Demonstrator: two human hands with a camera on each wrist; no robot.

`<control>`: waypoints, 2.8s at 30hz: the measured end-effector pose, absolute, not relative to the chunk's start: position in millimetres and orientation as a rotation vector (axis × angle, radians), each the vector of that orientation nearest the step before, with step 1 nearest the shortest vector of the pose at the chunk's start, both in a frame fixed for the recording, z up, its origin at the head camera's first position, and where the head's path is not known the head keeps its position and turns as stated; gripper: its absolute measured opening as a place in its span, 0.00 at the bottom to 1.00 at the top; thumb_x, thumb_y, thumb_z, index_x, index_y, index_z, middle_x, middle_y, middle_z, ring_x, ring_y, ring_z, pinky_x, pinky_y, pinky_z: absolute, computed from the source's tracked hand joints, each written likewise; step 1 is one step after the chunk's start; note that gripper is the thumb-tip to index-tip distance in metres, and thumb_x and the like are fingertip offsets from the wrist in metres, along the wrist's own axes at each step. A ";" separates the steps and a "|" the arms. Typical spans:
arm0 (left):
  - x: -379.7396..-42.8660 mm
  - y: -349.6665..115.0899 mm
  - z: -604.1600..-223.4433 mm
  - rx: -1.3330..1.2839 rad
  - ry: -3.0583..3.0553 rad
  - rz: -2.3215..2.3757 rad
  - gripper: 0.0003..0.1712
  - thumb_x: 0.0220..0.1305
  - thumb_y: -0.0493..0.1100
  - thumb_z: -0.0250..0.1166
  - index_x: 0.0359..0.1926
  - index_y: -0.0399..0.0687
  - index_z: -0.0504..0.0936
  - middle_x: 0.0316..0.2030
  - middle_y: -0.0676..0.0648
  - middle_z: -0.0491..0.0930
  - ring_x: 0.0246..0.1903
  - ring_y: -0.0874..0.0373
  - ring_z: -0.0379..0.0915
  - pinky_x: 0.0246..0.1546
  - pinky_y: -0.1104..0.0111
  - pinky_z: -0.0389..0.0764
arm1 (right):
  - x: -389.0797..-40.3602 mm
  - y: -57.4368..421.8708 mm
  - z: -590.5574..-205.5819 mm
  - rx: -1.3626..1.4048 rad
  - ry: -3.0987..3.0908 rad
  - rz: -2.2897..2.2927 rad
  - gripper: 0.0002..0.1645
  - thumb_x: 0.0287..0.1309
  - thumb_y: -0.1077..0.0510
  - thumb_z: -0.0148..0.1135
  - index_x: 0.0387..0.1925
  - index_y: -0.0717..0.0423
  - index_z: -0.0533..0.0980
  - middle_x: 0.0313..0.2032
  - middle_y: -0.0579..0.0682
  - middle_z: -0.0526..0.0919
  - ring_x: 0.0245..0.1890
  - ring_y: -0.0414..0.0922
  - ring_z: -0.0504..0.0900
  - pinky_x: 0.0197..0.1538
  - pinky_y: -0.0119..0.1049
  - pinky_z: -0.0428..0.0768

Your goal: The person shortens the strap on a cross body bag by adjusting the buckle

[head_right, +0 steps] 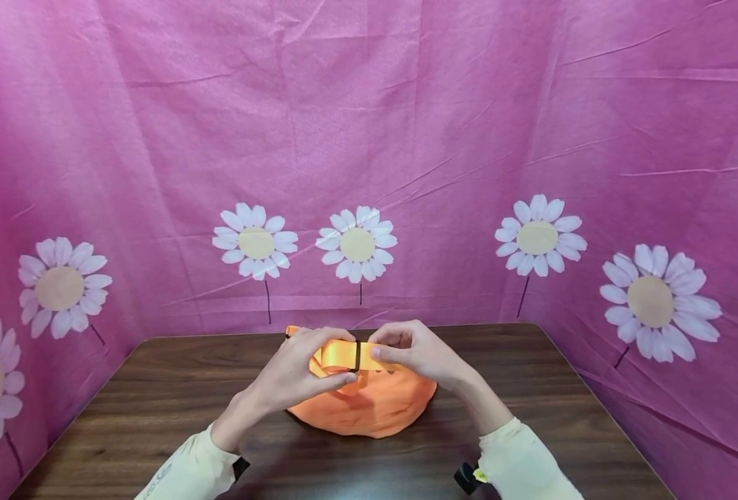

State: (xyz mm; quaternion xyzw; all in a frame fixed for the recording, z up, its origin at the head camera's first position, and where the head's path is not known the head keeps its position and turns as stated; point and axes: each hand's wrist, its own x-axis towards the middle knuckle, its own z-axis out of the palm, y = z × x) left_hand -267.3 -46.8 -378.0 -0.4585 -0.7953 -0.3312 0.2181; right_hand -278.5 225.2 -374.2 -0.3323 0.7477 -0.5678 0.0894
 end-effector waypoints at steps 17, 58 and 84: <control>-263.3 -42.8 -382.1 -1.212 -2.246 -0.950 0.39 0.53 0.60 0.79 0.63 0.57 0.74 0.51 0.63 0.81 0.43 0.68 0.75 0.50 0.59 0.72 | -270.7 210.1 -373.0 -0.980 2.291 -1.526 0.15 0.70 0.53 0.64 0.30 0.58 0.79 0.23 0.59 0.78 0.20 0.43 0.65 0.22 0.31 0.65; -294.6 -52.5 -397.6 -1.228 -2.075 -0.817 0.25 0.53 0.50 0.81 0.51 0.52 0.84 0.41 0.58 0.83 0.39 0.70 0.75 0.43 0.62 0.74 | -265.6 233.1 -352.3 -0.978 1.971 -2.033 0.09 0.71 0.63 0.56 0.35 0.64 0.78 0.29 0.56 0.81 0.30 0.47 0.77 0.33 0.36 0.75; -301.3 -68.2 -393.7 -1.170 -2.313 -0.792 0.30 0.56 0.53 0.79 0.58 0.51 0.82 0.52 0.56 0.82 0.52 0.60 0.76 0.52 0.53 0.72 | -273.2 237.0 -356.4 -0.855 1.967 -2.224 0.08 0.71 0.63 0.57 0.33 0.61 0.77 0.30 0.52 0.80 0.29 0.46 0.80 0.37 0.36 0.78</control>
